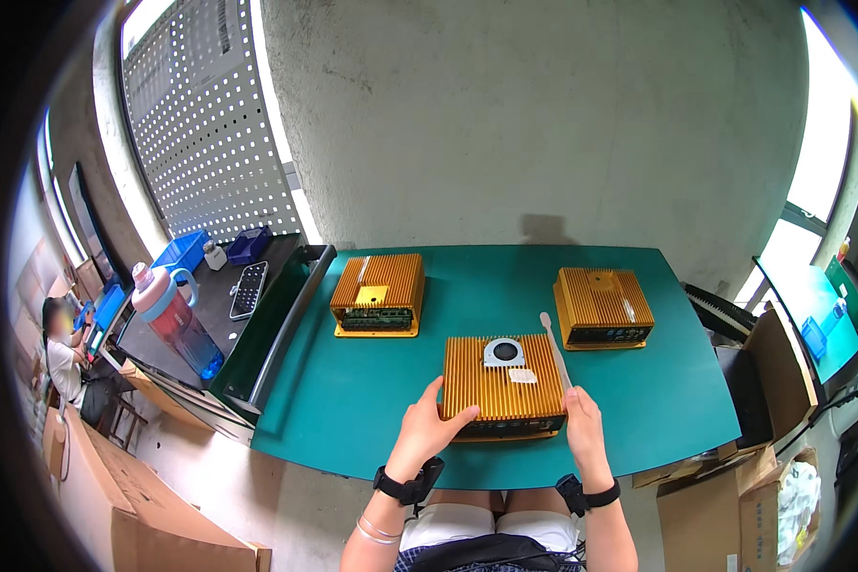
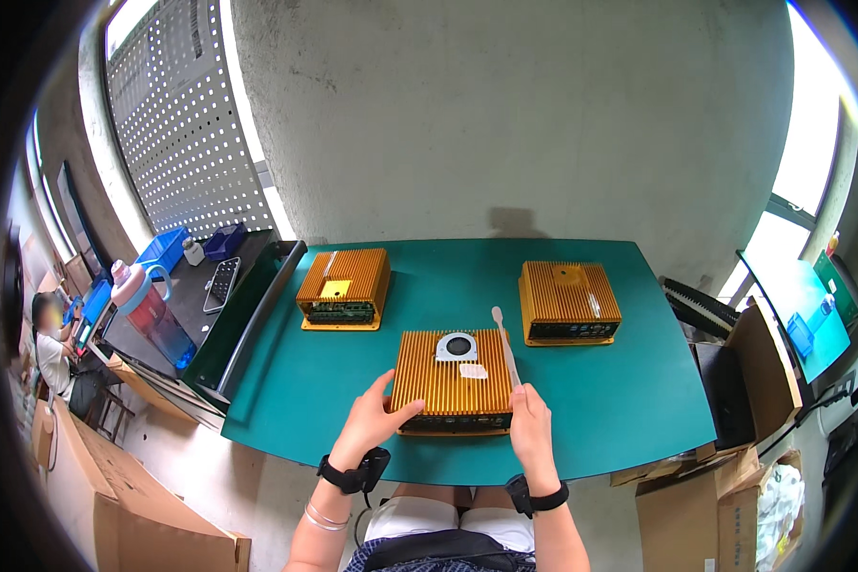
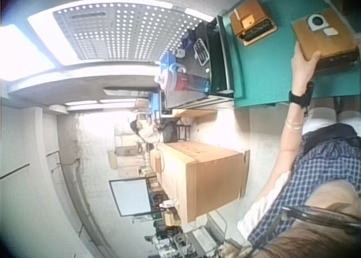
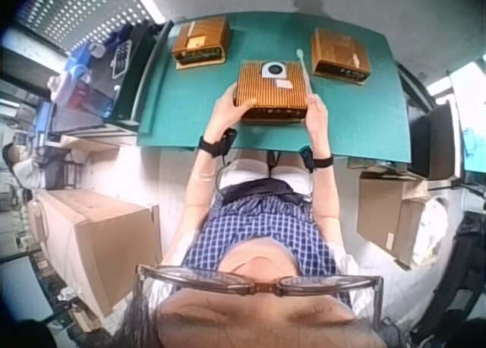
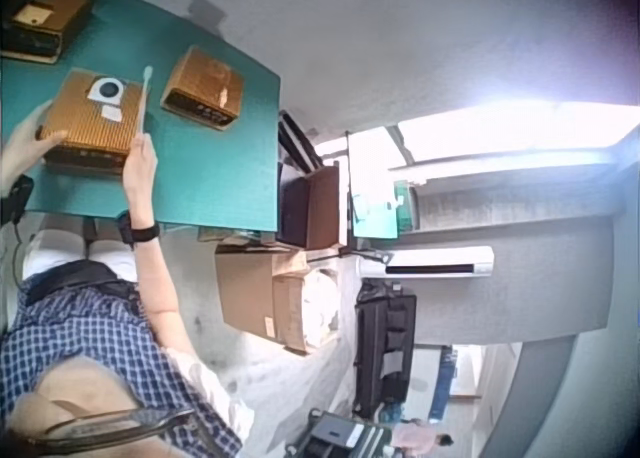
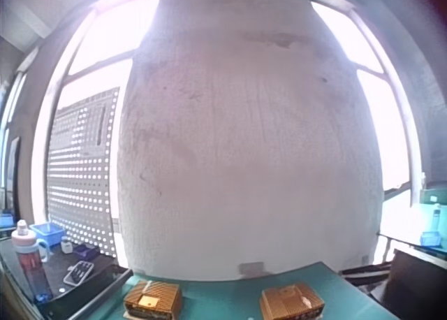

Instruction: The recorder disassembles an electronic box and uses a small brush to inspect and clean the internal circuit boards and components.

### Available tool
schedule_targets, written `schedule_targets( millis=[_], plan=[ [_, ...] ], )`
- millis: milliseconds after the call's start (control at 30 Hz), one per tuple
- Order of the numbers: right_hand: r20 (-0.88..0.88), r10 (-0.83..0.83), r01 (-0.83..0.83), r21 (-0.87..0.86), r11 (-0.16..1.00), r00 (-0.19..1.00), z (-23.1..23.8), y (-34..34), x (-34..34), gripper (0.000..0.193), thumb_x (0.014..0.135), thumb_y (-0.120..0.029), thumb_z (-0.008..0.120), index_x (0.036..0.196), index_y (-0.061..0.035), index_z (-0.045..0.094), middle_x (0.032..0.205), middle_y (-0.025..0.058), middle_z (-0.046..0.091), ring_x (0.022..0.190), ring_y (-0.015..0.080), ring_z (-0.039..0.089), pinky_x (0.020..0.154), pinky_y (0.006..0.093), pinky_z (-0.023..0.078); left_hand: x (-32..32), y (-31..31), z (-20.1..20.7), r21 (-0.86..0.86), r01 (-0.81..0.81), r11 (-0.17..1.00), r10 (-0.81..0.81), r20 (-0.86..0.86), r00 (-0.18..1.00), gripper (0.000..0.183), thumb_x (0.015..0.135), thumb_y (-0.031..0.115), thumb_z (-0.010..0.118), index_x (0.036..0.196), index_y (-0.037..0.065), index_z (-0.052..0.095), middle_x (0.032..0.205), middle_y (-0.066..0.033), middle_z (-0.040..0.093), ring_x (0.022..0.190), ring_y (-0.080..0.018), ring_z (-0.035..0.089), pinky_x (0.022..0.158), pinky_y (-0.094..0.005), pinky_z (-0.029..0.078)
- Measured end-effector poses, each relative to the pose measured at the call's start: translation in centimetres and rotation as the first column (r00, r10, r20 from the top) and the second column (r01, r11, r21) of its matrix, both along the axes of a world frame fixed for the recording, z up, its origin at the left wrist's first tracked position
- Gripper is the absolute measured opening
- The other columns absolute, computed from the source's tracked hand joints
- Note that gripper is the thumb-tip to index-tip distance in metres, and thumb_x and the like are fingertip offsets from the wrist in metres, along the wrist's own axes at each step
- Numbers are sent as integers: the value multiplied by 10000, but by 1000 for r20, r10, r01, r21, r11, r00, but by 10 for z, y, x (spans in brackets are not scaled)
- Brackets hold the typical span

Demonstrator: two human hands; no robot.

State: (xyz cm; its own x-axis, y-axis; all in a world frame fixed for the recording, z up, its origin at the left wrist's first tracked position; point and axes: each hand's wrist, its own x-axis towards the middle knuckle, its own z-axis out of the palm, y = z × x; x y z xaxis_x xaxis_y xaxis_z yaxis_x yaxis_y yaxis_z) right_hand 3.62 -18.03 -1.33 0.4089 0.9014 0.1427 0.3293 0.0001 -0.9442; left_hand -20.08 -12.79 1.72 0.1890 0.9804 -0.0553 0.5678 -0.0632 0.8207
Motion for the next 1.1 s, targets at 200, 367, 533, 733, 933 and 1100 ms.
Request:
schedule_targets(
  millis=[200, 367, 533, 733, 933, 1100],
  plan=[
    [30, -5, 4, 41, 999, 1000, 24, 3, 2, 352, 1029, -276, 393, 830, 10, 442, 687, 168, 458, 630, 264, 411, 619, 378, 396, 1, -3, 9, 58, -3, 998, 3, 12, 1000, 847, 757, 325, 811, 1392, -72, 415, 829, -161, 703, 725, -204, 682, 675, -312, 528],
    [9, -6, 6, 68, 998, 1000, 23, 15, 11, 331, 1035, -292, 404, 894, 5, 439, 729, 187, 452, 652, 271, 393, 635, 377, 400, -4, 2, 5, 126, 1, 992, -12, 87, 996, 818, 732, 257, 827, 1384, -51, 443, 804, -147, 710, 679, -181, 674, 653, -302, 529],
    [-94, 17, -10, 74, 997, 995, 23, 25, 17, 336, 1043, -287, 402, 890, 8, 448, 770, 109, 500, 711, 187, 420, 684, 316, 412, -2, 11, 5, 169, -67, 983, 37, 173, 984, 701, 794, 111, 765, 1399, -28, 440, 885, -150, 726, 782, -142, 687, 717, -268, 535],
    [-453, 61, -34, 66, 997, 889, 35, 27, 10, 254, 1046, -267, 405, 839, -129, 456, 839, -44, 449, 786, 67, 438, 714, 259, 406, 4, 10, 25, 208, -160, 965, 140, 104, 985, 660, 803, 167, 770, 1372, 3, 480, 790, -129, 716, 700, -124, 668, 652, -250, 509],
    [-205, 15, -7, 41, 999, 979, 27, 41, 17, 283, 1046, -277, 410, 967, -27, 517, 840, 35, 505, 807, 102, 453, 740, 261, 423, 4, 25, 26, 298, -143, 944, 117, 102, 988, 576, 816, 205, 769, 1310, 7, 550, 661, -94, 673, 580, -97, 603, 570, -247, 464],
    [-206, 29, -32, -9, 999, 978, 43, 48, 22, 281, 1040, -297, 414, 957, -54, 529, 876, 34, 536, 833, 113, 486, 744, 283, 456, 5, 36, 35, 304, -122, 945, 104, 74, 992, 488, 854, 264, 735, 1243, -2, 605, 581, -67, 634, 513, -87, 555, 529, -244, 429]
  ],
)
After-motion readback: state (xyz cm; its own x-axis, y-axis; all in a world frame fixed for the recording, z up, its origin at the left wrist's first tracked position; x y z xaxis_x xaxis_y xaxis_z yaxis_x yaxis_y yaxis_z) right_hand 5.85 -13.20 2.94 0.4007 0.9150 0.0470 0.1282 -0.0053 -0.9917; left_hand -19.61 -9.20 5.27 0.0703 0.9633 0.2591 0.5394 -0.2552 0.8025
